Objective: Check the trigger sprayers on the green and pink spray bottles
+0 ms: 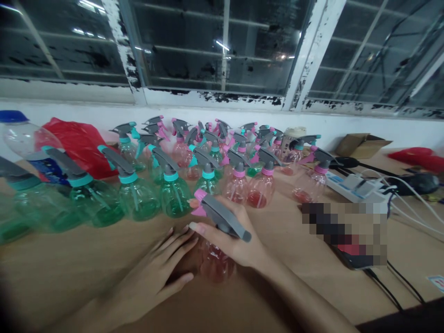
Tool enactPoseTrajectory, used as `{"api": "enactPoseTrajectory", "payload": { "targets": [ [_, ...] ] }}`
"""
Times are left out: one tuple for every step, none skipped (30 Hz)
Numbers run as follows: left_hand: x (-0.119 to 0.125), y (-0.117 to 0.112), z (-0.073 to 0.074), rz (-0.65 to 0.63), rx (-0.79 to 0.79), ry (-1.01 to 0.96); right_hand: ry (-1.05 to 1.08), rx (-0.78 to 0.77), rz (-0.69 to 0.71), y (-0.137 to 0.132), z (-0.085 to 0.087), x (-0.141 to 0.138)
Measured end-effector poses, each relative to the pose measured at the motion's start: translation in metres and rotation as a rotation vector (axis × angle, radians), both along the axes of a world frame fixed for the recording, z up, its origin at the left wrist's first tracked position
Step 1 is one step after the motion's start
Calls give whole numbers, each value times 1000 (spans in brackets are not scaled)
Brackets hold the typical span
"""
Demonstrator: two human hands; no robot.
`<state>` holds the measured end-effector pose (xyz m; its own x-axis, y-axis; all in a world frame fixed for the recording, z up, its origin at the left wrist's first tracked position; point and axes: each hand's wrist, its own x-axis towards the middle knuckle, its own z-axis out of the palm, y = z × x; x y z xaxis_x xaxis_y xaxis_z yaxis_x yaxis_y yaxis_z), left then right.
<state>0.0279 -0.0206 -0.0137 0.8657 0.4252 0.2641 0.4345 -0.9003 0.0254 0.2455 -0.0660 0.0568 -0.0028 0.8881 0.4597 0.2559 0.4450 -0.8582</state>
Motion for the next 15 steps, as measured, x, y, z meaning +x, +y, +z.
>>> {"api": "enactPoseTrajectory", "payload": {
  "targets": [
    [0,0,0,0,-3,2,-3,-3,11,0,0,0],
    [0,0,1,-1,-6,3,-6,-10,23,0,0,1],
    [0,-1,1,-3,-10,3,-9,-17,34,0,0,1],
    [0,-1,2,-4,-16,1,-12,-22,44,0,0,1],
    [0,-1,2,-5,-20,-4,-14,-22,48,0,0,0],
    [0,-1,2,-7,-23,-5,-14,-16,45,0,0,0],
    [0,-1,2,-6,-25,-3,-14,-6,35,0,0,-1],
    [0,-1,2,-6,-25,0,-15,3,23,0,0,-1],
    [0,-1,2,-3,-25,8,-19,9,10,0,0,-1],
    [0,-1,2,-1,-25,17,-25,10,-2,0,-1,-1],
    [0,-1,2,2,-25,27,-33,3,-11,0,-1,-1],
    [0,-1,3,5,-23,34,-43,-8,-11,0,-2,-1],
    [0,-2,3,9,-22,41,-49,-22,-10,1,-3,-1],
    [0,-2,3,12,-20,48,-54,-35,-8,1,-3,-1],
    [0,-2,4,14,-17,54,-59,-45,-11,1,-4,0]
  ]
}}
